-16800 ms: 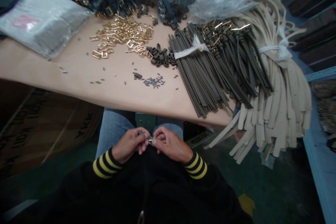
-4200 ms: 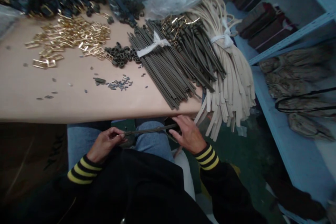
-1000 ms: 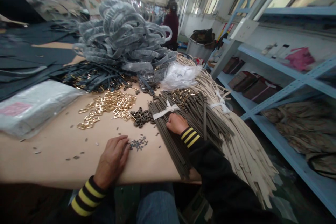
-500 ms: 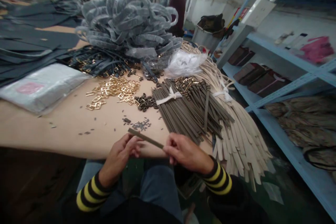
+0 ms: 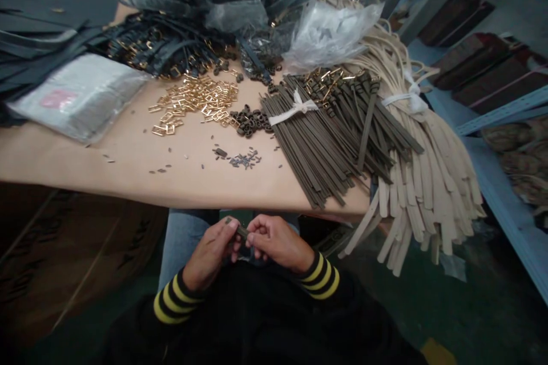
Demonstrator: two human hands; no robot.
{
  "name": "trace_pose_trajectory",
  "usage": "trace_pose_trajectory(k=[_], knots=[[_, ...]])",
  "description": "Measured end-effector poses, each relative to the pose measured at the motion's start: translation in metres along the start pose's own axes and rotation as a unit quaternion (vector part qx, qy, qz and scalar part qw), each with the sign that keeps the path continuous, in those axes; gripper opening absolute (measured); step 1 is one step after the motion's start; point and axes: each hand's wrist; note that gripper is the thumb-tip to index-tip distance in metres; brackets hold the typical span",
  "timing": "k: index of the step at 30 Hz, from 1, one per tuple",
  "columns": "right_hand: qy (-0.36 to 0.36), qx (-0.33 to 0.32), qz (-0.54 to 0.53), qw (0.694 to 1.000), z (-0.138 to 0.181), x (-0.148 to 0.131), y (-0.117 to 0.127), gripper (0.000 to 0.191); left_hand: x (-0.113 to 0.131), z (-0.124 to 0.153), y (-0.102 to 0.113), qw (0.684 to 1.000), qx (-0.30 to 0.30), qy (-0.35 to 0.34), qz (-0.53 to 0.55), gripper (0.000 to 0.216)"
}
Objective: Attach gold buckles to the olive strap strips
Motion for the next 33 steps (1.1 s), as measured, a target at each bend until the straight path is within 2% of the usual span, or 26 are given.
trace_pose_trajectory(k=[2,5,7,9,11,13,15,16,18,21,25,28,30,33], knots=[[0.001,-0.005,-0.008,1.000,0.000,0.000,0.000,0.018,0.001,0.002,0.000,0.998,-0.006,0.022,0.062,0.028],[0.011,-0.016,-0.033,0.999,0.001,0.000,-0.001,0.017,0.005,0.006,-0.002,0.986,-0.049,0.080,0.136,0.028],[0.023,-0.022,-0.055,0.998,0.003,-0.001,-0.003,0.018,0.006,0.007,-0.004,0.976,-0.080,0.111,0.166,0.029],[0.036,-0.019,-0.073,0.997,0.004,-0.002,-0.005,0.019,0.005,0.006,-0.006,0.975,-0.089,0.114,0.166,0.028],[0.039,-0.006,-0.071,0.997,0.003,-0.001,-0.007,0.020,0.003,0.004,-0.006,0.991,-0.034,0.065,0.111,0.023],[0.029,0.013,-0.060,0.998,0.002,0.002,-0.009,0.019,0.001,0.003,-0.004,0.996,0.081,-0.040,-0.013,0.015],[0.019,0.031,-0.055,0.998,0.000,0.004,-0.009,0.019,0.001,0.005,-0.001,0.961,0.158,-0.156,-0.163,0.005],[0.017,0.039,-0.054,0.998,-0.001,0.005,-0.009,0.018,0.001,0.007,0.000,0.940,0.163,-0.199,-0.224,0.004],[0.019,0.053,-0.046,0.997,-0.002,0.006,-0.009,0.018,0.001,0.011,0.002,0.911,0.131,-0.250,-0.300,0.013],[0.019,0.061,-0.023,0.998,-0.002,0.005,-0.009,0.016,0.001,0.014,0.002,0.889,0.111,-0.288,-0.337,0.014],[0.012,0.078,0.002,0.997,-0.003,0.002,-0.013,0.014,-0.002,0.012,0.000,0.851,0.155,-0.339,-0.371,0.010],[0.001,0.089,0.008,0.996,-0.003,0.001,-0.015,0.012,0.000,0.013,-0.003,0.824,0.188,-0.353,-0.402,0.009],[-0.005,0.088,0.002,0.996,-0.004,0.002,-0.015,0.012,0.006,0.018,-0.004,0.844,0.161,-0.329,-0.391,0.010],[-0.002,0.127,-0.003,0.992,-0.004,0.005,-0.012,0.013,0.015,0.029,-0.004,0.912,0.047,-0.255,-0.317,0.011]])
Point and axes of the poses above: each hand's wrist, its own z-axis away from the middle knuckle, its own y-axis out of the back of the hand, x = y × z, and after that the axes turned 9 degrees about y, right-handed
